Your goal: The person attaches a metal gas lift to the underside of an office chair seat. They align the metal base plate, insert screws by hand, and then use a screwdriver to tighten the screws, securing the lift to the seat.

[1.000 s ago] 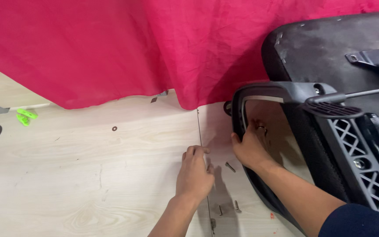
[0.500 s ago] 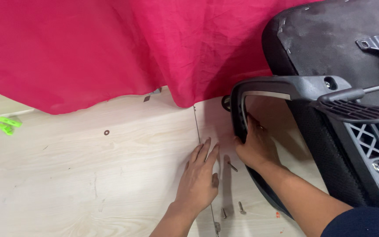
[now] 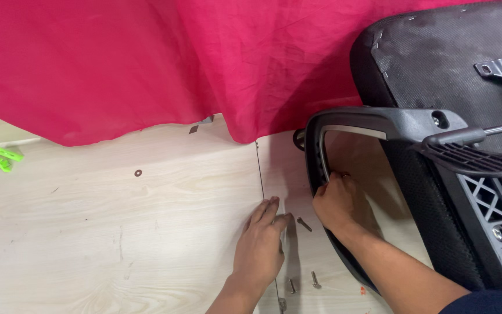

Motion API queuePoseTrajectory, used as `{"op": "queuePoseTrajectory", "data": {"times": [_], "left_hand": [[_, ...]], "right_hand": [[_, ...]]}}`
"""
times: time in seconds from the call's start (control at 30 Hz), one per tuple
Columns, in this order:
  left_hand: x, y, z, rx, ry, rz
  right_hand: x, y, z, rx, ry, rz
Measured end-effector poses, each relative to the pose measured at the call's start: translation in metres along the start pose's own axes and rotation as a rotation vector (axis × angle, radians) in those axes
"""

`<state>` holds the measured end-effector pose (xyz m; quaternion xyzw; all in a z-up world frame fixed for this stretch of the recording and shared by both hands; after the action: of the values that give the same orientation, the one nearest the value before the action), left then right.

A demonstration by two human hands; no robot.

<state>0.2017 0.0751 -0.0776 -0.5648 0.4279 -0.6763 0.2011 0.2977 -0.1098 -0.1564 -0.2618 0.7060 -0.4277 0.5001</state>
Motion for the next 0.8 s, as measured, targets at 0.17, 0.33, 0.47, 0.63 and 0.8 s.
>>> {"op": "queuePoseTrajectory", "data": {"times": [0.17,0.33,0.47,0.63,0.8], "left_hand": [[-0.002,0.002,0.001,-0.003,-0.03,0.02],[0.0,-0.002,0.0,0.062,-0.013,0.076],[0.001,-0.002,-0.003,0.075,-0.021,0.1],[-0.002,-0.002,-0.009,0.097,-0.029,0.037],[-0.014,-0.008,-0.017,0.107,-0.107,-0.2]], "right_hand": [[0.009,0.001,0.005,0.034,0.029,0.047],[0.009,-0.014,0.002,0.024,0.043,-0.113],[0.001,-0.036,-0.007,-0.052,0.116,-0.208],[-0.011,-0.066,-0.019,-0.068,0.147,-0.323],[-0.005,-0.078,-0.017,-0.088,0.205,-0.319]]}}
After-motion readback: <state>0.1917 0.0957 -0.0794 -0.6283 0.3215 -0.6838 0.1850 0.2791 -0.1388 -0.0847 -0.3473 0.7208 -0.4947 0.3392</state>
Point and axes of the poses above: each hand's wrist, its own z-axis towards the middle knuckle, its own y-axis out of the palm, x = y × z, the point moved 6 cm from there along z, towards the middle knuckle, and after that the axes turned 10 degrees about y, right-handed, at the moved point
